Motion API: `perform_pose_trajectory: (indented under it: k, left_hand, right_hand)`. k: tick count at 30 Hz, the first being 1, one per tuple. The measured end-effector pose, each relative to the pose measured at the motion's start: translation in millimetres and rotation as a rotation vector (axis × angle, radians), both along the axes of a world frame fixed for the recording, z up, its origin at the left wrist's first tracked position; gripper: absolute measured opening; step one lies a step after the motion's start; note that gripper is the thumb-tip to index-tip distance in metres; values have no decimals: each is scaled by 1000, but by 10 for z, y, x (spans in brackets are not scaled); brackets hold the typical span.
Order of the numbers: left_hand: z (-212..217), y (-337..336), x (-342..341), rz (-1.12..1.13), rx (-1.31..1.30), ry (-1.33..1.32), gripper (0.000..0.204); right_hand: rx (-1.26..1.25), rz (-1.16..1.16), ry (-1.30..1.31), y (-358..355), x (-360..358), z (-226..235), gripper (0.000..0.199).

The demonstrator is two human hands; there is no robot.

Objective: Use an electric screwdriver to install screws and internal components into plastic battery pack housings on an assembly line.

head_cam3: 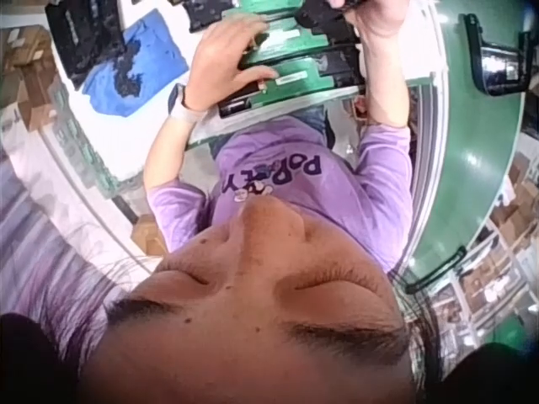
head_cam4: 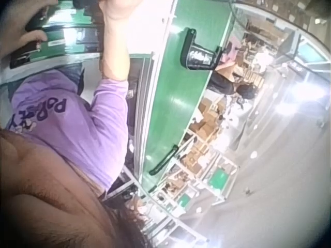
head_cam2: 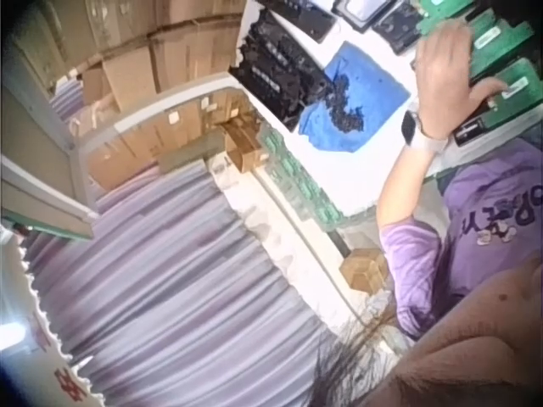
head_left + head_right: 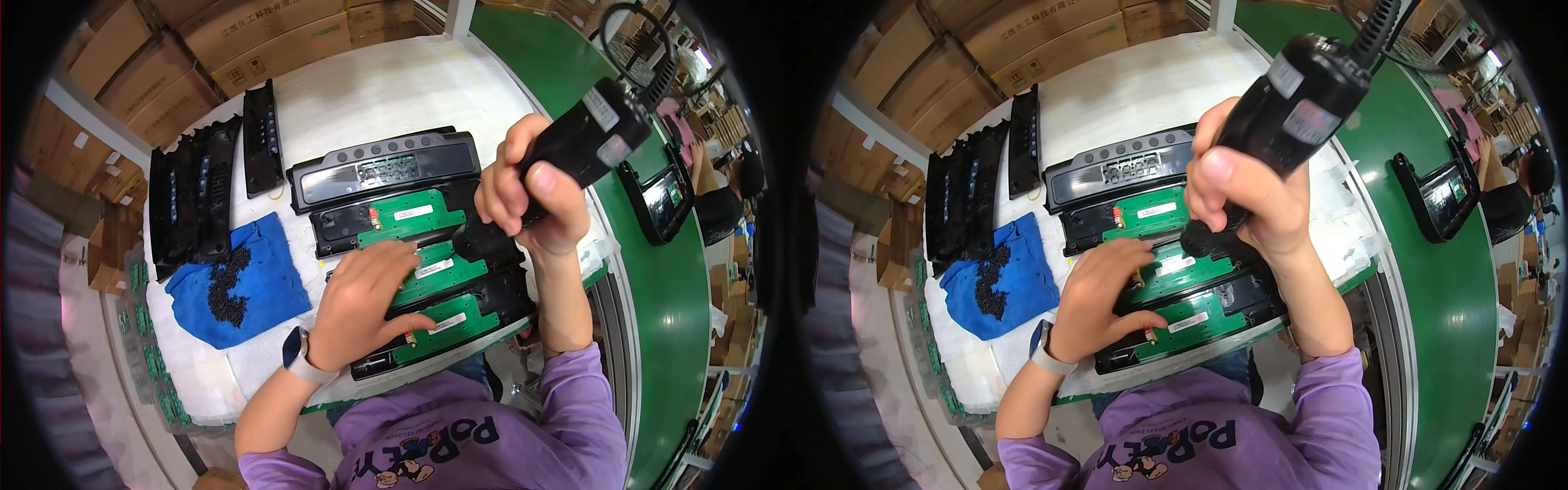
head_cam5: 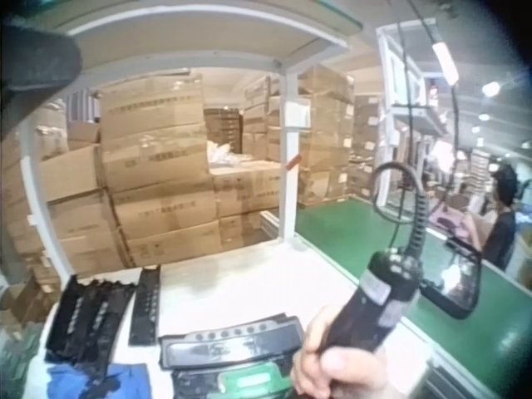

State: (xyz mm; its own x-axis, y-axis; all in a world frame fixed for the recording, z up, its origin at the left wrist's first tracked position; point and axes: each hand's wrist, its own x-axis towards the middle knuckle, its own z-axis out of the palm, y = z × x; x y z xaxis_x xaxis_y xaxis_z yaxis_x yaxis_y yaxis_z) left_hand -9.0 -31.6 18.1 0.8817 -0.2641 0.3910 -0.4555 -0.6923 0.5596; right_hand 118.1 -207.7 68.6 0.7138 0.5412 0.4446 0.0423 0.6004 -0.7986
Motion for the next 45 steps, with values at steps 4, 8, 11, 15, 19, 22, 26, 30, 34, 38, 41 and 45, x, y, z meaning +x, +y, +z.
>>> perform_pose_trajectory:
  k: [4,8,11,15,19,22,26,30,34,38,41,45]
  left_hand:
    - [-140,-23,-1,-59,145,35,45]
    - [-157,-26,6,-58,132,51,43]
    - [-160,-23,8,-65,134,51,40]
    - [-169,-32,14,-63,131,40,38]
    - [-177,-45,21,-70,123,33,35]
    - [-193,-29,16,-65,108,31,34]
    - [-184,13,1,-61,73,20,32]
    - [-167,22,-69,-44,175,7,32]
    - [-170,58,-85,-37,183,-74,27]
    - [-87,463,-250,391,217,-195,14]
    - [29,850,-470,933,437,-86,11]
    - [-111,1222,-705,1062,546,100,17]
  right_hand:
    - [-157,-71,-53,-17,-6,-35,27]
    - [-210,-93,-52,-6,-5,-56,28]
    - [-226,-107,-53,0,-2,-60,28]
    - [-253,-132,-39,-1,-30,-40,24]
    - [-308,-84,-92,8,-59,-47,19]
    - [-257,-66,-110,100,-110,-95,20]
    - [-295,-49,-24,82,-96,-102,19]
    - [-279,-55,-121,74,-214,-131,21]
    - [-87,-51,-149,69,-229,-129,34]
    - [40,42,-120,-4,-111,-66,35]
    - [64,37,-120,4,-106,-62,33]
    - [23,39,-125,68,-155,-99,35]
